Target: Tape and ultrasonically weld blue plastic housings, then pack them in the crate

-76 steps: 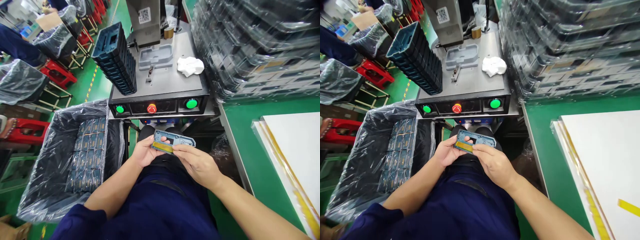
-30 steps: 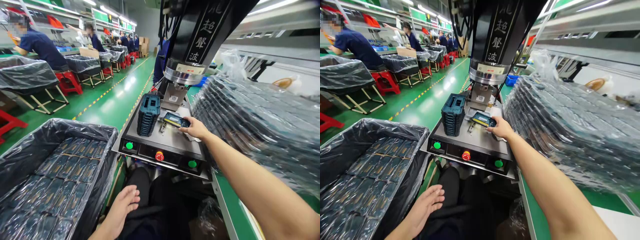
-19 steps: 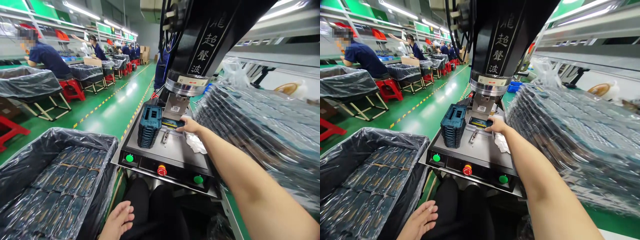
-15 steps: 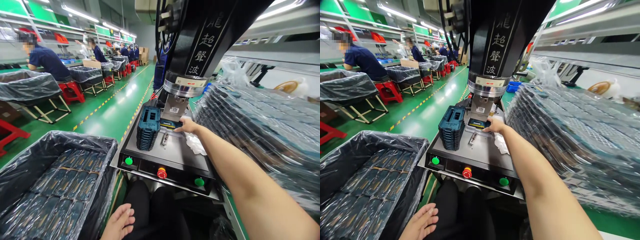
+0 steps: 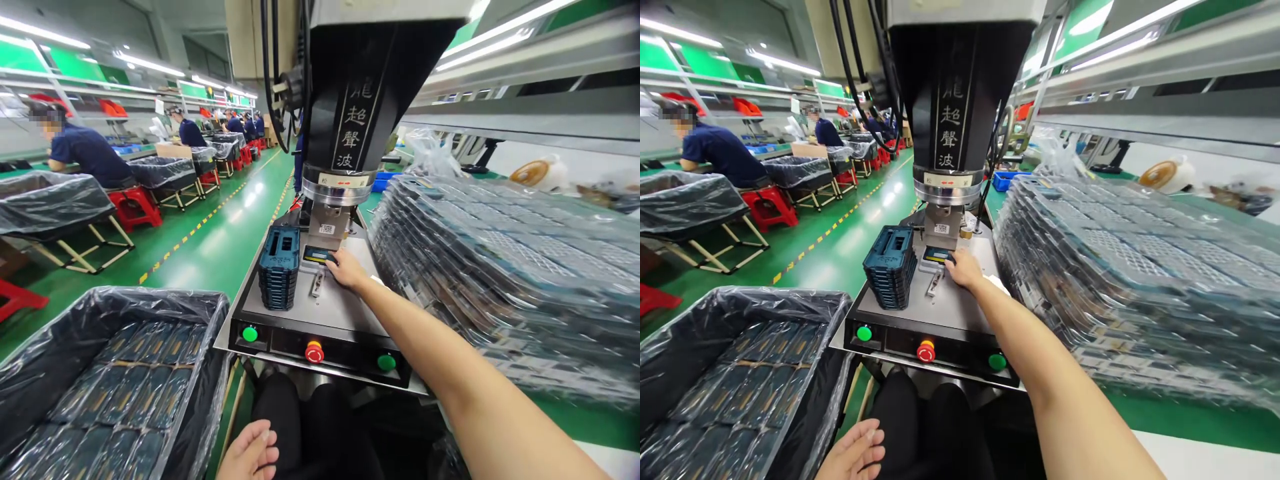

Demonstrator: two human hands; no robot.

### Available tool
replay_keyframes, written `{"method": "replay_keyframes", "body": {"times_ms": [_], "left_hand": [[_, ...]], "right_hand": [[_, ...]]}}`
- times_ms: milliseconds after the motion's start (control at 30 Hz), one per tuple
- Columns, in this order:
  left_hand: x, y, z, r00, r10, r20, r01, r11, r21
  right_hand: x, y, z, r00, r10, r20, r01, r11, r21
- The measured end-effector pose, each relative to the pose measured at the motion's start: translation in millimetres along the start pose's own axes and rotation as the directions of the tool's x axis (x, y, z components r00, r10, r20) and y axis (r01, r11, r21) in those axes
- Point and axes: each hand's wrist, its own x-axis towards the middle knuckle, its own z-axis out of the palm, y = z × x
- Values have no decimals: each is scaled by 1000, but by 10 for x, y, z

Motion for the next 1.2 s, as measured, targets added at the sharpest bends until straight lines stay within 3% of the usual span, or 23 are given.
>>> {"method": "replay_keyframes", "body": {"times_ms": [233, 367, 533, 633, 700, 800, 867, 933, 1033, 1200], "left_hand": [[-35, -46, -130, 999, 24, -39, -25, 1000, -10], [-146, -15, 43, 995, 96, -11, -95, 995, 18], [-272, 157, 314, 943, 327, 56, -332, 923, 197], [-261, 374, 336, 824, 555, 116, -550, 733, 400], [-223, 549, 305, 679, 716, 162, -667, 509, 544], [-122, 783, 276, 439, 855, 275, -685, 121, 719], [-31, 882, 300, 360, 867, 346, -626, -51, 778], [63, 925, 354, 363, 849, 384, -562, -130, 817], [174, 909, 432, 409, 811, 418, -494, -188, 849], [251, 838, 438, 418, 774, 476, -440, -286, 851]], "right_hand": [[-123, -116, 50, 1000, 11, 7, -11, 1000, -10], [-99, -166, -73, 997, 26, 72, -23, 999, -34], [-109, -330, -200, 996, 79, 49, -76, 995, -60], [-400, -458, -210, 995, 52, -84, -56, 997, -52], [-770, -512, -196, 987, 26, -157, -34, 998, -48], [-1500, -516, -159, 981, -55, -186, 44, 997, -64], [-1989, -473, -119, 976, -131, -173, 116, 989, -96], [-2398, -405, -52, 977, -154, -147, 134, 982, -135], [-2812, -298, 107, 993, -65, -94, 48, 983, -177], [-3105, -243, 363, 995, 16, -102, -35, 982, -183]]}}
